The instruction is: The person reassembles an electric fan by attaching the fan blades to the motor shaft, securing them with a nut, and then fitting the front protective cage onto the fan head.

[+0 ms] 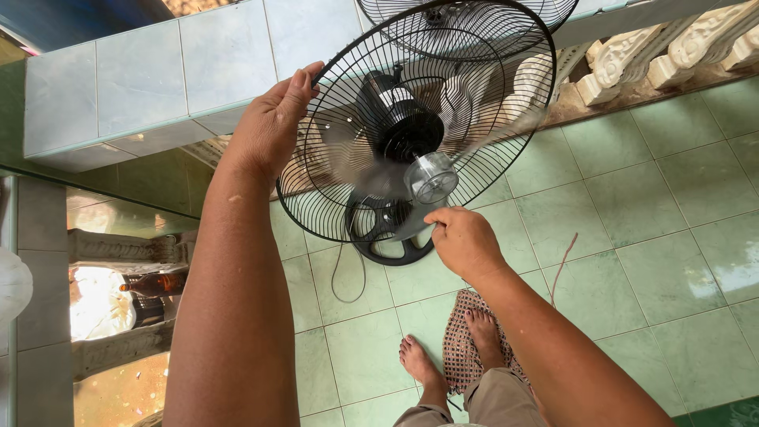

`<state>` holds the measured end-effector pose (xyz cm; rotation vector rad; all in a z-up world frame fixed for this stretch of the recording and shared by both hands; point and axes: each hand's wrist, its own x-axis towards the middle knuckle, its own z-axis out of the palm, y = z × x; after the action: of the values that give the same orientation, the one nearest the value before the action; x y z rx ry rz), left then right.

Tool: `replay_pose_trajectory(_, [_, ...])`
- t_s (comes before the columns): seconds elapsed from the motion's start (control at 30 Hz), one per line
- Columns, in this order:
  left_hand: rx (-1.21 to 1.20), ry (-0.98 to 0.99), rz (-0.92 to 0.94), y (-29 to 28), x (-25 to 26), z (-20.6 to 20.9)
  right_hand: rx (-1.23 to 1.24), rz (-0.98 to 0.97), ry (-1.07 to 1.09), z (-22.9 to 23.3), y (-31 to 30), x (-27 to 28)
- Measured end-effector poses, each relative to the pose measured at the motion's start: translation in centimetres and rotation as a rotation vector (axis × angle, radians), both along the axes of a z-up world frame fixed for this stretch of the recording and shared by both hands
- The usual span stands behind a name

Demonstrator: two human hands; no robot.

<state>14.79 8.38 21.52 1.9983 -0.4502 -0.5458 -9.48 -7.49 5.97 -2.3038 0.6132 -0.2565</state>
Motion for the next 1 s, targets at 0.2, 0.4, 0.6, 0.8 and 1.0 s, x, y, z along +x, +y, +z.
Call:
replay_pose_trajectory(0.2, [0.000,0.003,-0.003,-0.2,0.1,0.0,0.036,0.001,-0.190,4.0,0.9,0.1])
replay_pose_trajectory(0.4, [-0.018,-0.009,-0.004,-0.2,0.3,-0.3,-0.020,-0.022,-0.291,6.5,0.5,0.0])
replay_pose_trajectory(0.6, [-0.021,-0.037,-0.016,-0.1,0.4,-0.6,-0.199,-0.071,-0.307,4.9,-0.6,0.0])
replay_pose_trajectory(0.8, [-0.029,-0.034,-0.006,-0.3,0.5,-0.9,-0.114,-0.123,0.261,1.5,-1.0,0.0])
replay_pose_trajectory(1.0, [-0.003,-0.034,0.000,-0.5,0.3,-0.8,0.063,0.029,0.324,1.0,0.7,-0.6])
